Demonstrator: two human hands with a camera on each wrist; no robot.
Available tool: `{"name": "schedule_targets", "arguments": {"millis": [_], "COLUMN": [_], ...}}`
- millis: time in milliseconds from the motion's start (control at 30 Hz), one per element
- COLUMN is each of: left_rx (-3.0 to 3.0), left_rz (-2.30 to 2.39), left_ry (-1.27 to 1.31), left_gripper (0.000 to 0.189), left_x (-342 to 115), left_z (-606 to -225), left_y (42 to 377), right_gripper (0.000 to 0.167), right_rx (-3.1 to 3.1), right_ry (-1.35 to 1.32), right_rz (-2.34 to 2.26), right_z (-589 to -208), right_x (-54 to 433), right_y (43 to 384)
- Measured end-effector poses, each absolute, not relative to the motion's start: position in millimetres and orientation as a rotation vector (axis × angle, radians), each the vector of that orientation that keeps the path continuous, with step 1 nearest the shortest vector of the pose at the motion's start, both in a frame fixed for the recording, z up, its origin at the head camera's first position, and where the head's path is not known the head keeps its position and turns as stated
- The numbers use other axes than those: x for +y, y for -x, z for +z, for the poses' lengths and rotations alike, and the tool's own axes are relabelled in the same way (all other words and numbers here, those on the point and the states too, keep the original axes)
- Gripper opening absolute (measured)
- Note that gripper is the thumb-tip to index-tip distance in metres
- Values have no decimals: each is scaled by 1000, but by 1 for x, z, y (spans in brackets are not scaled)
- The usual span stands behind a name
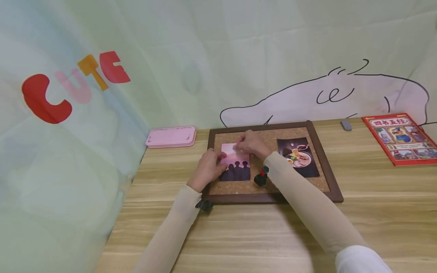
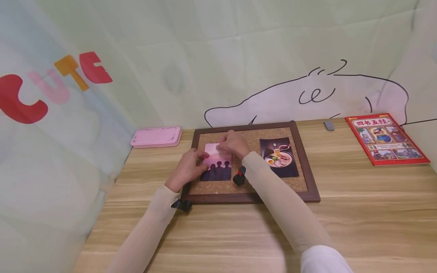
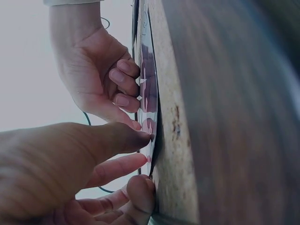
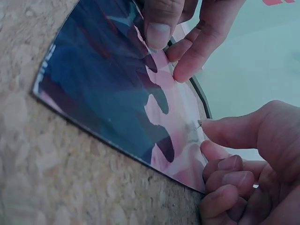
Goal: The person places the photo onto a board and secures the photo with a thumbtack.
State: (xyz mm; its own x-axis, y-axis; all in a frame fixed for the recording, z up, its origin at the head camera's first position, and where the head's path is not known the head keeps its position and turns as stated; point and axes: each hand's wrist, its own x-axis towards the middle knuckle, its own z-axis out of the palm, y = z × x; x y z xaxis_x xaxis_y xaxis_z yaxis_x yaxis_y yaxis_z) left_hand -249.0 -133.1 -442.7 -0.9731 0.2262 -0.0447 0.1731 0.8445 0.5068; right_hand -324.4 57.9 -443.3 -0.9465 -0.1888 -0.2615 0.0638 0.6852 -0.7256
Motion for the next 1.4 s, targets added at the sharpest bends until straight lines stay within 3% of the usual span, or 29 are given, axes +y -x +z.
{"name": "schedule_targets", "arguments": {"millis": [633, 1400], "left_rx": [2910, 2903], "left_rz": [802, 795], "left_ry": [-306, -292], "left_gripper": [31, 31], "left_x": [-133, -131], "left_z": [-443, -442], "left_y": [249, 249], "right_gripper": [12, 18], "right_rx": [2505, 2426], "right_ry": [93, 104], "right_rz": [-1223, -1266], "right_z": [-442, -438], "right_x": [63, 67], "right_y": [321, 323]}}
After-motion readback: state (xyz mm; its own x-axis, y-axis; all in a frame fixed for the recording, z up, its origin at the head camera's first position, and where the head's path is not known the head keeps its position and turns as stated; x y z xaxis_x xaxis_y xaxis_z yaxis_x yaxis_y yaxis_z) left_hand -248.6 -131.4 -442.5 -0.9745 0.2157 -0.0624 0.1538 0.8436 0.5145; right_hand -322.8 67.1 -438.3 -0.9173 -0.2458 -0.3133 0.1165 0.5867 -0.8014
